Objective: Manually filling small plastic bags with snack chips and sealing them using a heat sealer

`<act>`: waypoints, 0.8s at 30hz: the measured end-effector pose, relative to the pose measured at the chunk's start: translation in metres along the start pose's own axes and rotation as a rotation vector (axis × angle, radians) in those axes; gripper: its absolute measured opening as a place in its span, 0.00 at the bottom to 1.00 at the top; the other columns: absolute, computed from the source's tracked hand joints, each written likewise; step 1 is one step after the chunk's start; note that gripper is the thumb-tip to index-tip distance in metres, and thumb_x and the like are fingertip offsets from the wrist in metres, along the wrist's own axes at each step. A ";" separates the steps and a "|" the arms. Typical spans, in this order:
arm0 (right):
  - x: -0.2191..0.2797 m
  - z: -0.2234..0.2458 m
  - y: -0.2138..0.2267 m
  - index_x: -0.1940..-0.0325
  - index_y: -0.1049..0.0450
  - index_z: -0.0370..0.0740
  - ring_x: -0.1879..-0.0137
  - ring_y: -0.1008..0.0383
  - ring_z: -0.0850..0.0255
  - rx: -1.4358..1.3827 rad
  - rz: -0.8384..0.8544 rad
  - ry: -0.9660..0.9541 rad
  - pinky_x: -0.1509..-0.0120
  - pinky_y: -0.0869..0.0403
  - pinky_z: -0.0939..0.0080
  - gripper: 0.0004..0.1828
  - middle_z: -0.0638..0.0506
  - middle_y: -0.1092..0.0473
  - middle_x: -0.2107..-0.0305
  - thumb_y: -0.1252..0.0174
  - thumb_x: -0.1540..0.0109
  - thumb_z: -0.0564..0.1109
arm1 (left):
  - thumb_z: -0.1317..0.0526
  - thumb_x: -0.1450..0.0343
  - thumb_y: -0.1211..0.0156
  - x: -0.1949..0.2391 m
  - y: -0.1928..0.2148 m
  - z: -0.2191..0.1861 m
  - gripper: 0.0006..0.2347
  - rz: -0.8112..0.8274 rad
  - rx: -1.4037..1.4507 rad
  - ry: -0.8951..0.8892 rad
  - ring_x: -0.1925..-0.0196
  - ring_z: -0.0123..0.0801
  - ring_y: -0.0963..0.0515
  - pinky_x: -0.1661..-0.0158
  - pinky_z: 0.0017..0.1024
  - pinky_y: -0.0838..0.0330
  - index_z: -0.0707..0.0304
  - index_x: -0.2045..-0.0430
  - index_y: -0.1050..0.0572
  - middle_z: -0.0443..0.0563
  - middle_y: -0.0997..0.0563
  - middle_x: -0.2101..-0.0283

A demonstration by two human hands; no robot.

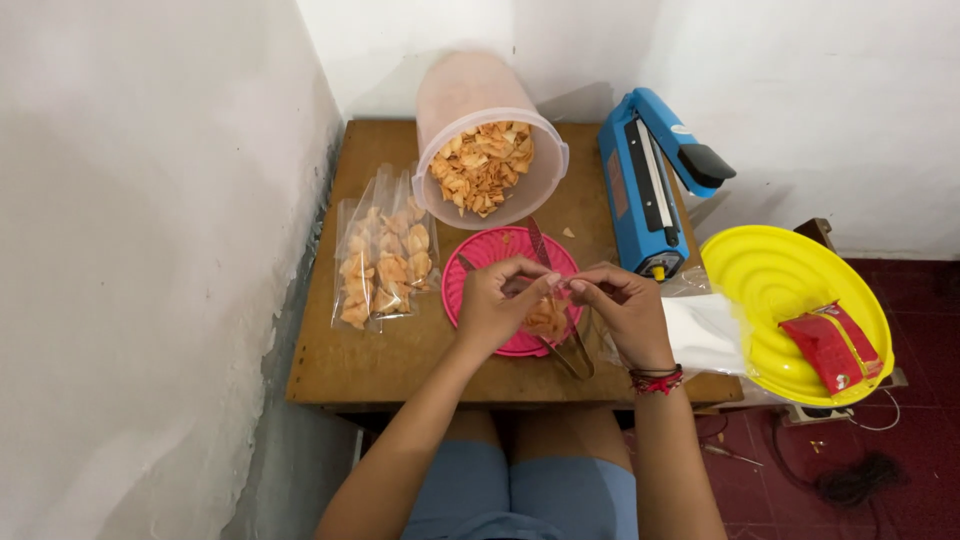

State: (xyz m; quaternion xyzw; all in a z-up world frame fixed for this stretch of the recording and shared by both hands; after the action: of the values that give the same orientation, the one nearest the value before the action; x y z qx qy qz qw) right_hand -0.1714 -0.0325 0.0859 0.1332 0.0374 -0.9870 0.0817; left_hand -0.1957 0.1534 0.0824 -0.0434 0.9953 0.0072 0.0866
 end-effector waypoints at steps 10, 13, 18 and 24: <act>0.006 -0.031 0.021 0.55 0.17 0.26 0.64 0.17 0.56 -0.066 -0.076 -0.036 0.57 0.15 0.55 0.07 0.40 0.20 0.70 0.31 0.35 0.33 | 0.60 0.28 0.26 0.004 0.008 0.017 0.07 -0.032 0.143 -0.039 0.64 0.35 0.10 0.63 0.29 0.16 0.60 0.61 0.13 0.56 0.11 0.65; 0.007 -0.035 0.026 0.55 0.17 0.27 0.65 0.17 0.57 -0.073 -0.091 -0.045 0.58 0.15 0.55 0.06 0.40 0.19 0.68 0.31 0.35 0.33 | 0.59 0.26 0.30 0.007 0.004 0.005 0.08 0.018 0.136 -0.078 0.64 0.38 0.10 0.64 0.29 0.16 0.58 0.56 0.13 0.58 0.11 0.62; 0.012 -0.032 0.026 0.56 0.17 0.28 0.65 0.17 0.58 -0.053 -0.110 -0.036 0.59 0.15 0.58 0.05 0.40 0.19 0.67 0.32 0.35 0.33 | 0.60 0.25 0.30 0.010 0.002 0.009 0.07 0.021 0.123 -0.053 0.66 0.36 0.10 0.66 0.28 0.17 0.61 0.59 0.13 0.59 0.11 0.65; 0.014 -0.031 0.030 0.56 0.16 0.28 0.65 0.18 0.61 -0.042 -0.106 -0.037 0.58 0.15 0.60 0.05 0.41 0.18 0.66 0.31 0.36 0.34 | 0.58 0.25 0.30 0.010 0.002 0.012 0.08 0.021 0.126 -0.020 0.66 0.30 0.12 0.66 0.25 0.18 0.61 0.60 0.12 0.55 0.11 0.66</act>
State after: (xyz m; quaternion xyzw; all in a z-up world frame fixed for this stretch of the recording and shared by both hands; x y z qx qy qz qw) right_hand -0.1719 -0.0614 0.0507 0.1108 0.0637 -0.9912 0.0329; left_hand -0.2038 0.1551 0.0686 -0.0271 0.9933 -0.0540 0.0988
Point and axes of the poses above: each hand's wrist, its own x-axis away from the middle knuckle, its own y-axis out of the back of the hand, z = x × y, the point moved 10 cm from there along -x, towards the middle knuckle
